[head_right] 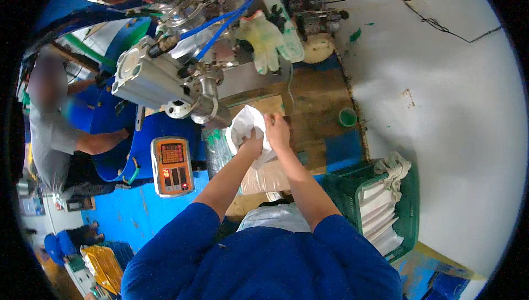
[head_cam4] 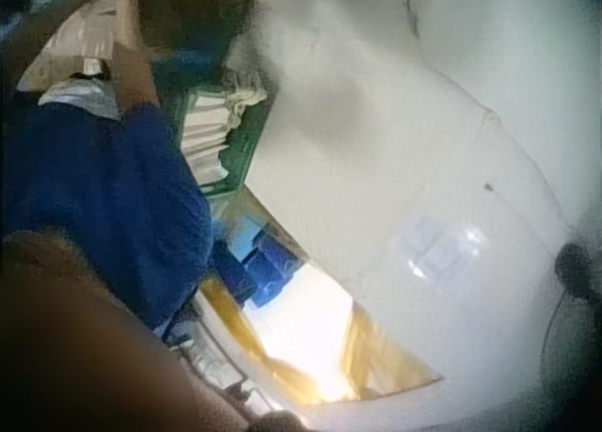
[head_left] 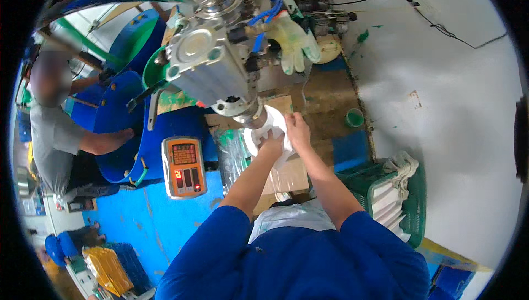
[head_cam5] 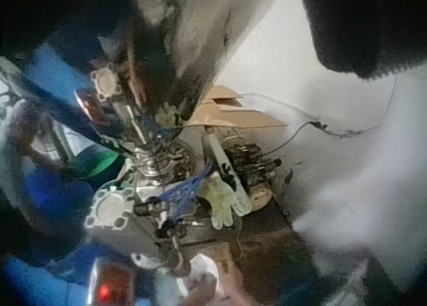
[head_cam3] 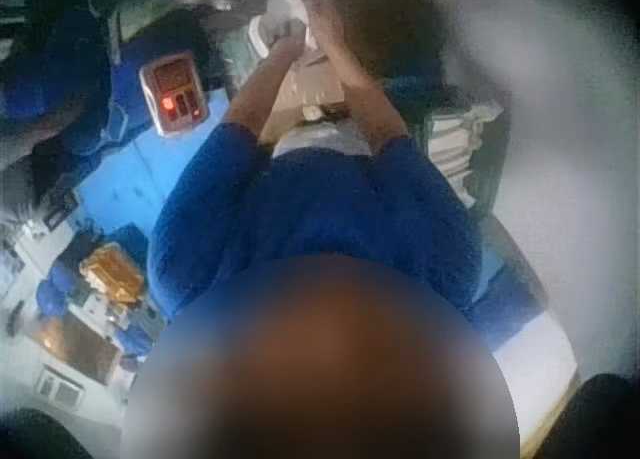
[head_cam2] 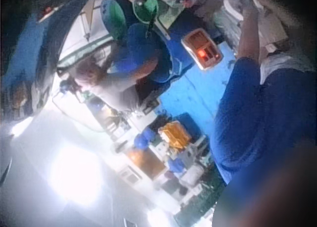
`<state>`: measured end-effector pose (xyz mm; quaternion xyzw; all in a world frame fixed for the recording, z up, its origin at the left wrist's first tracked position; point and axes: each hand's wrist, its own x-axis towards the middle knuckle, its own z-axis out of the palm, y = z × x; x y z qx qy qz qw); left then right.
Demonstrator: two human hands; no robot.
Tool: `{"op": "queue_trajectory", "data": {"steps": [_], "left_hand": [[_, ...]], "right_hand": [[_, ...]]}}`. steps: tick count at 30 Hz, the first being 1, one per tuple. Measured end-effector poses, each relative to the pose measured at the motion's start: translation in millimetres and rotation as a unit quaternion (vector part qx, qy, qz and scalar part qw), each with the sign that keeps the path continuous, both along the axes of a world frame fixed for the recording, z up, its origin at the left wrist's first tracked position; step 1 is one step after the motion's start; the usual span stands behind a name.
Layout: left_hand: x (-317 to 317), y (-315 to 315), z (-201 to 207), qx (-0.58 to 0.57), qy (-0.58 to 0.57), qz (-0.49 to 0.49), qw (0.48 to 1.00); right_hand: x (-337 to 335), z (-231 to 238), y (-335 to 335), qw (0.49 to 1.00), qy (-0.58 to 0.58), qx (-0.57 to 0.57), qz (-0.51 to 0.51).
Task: The person scoops green powder from a large blue barrel into white paper bags using a green scoop, places each filled bag into a green crate, and repeats the process. The person also moves the crate and handles the bags to organize them.
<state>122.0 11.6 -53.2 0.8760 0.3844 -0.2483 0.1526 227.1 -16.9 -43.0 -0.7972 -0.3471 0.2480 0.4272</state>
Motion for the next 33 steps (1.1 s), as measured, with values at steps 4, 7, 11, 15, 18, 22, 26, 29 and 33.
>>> {"op": "queue_trajectory", "data": {"steps": [4, 7, 11, 15, 18, 22, 26, 29, 33], "left_hand": [[-9, 29, 14, -0.09, 0.004, -0.087, 0.992], [-24, 33, 48, -0.094, -0.167, -0.06, 0.98], [-84, -19, 87, -0.045, -0.428, 0.115, 0.895], [-150, -64, 92, -0.133, -0.327, 0.217, 0.91], [-175, -93, 78, -0.19, -0.273, 0.24, 0.912], [-182, -132, 54, -0.164, -0.191, 0.193, 0.948], [-173, -158, 35, -0.212, -0.21, 0.164, 0.94], [-150, -153, 35, -0.207, -0.193, 0.123, 0.951], [-91, -138, 47, -0.262, -0.093, 0.095, 0.956]], "right_hand": [[3, 9, 9, 0.997, 0.07, -0.002, 0.044], [7, 9, 10, 0.992, 0.103, -0.011, 0.067], [11, 2, 1, 0.983, 0.178, -0.015, 0.047], [11, 1, -11, 0.961, 0.272, -0.027, 0.04], [13, 4, -16, 0.946, 0.317, -0.035, 0.052], [14, 8, -25, 0.922, 0.383, -0.031, 0.034], [7, 3, -21, 0.924, 0.38, 0.015, 0.036], [14, -3, -25, 0.984, 0.162, 0.031, 0.069], [71, -3, -100, 0.975, 0.176, 0.059, 0.124]]}}
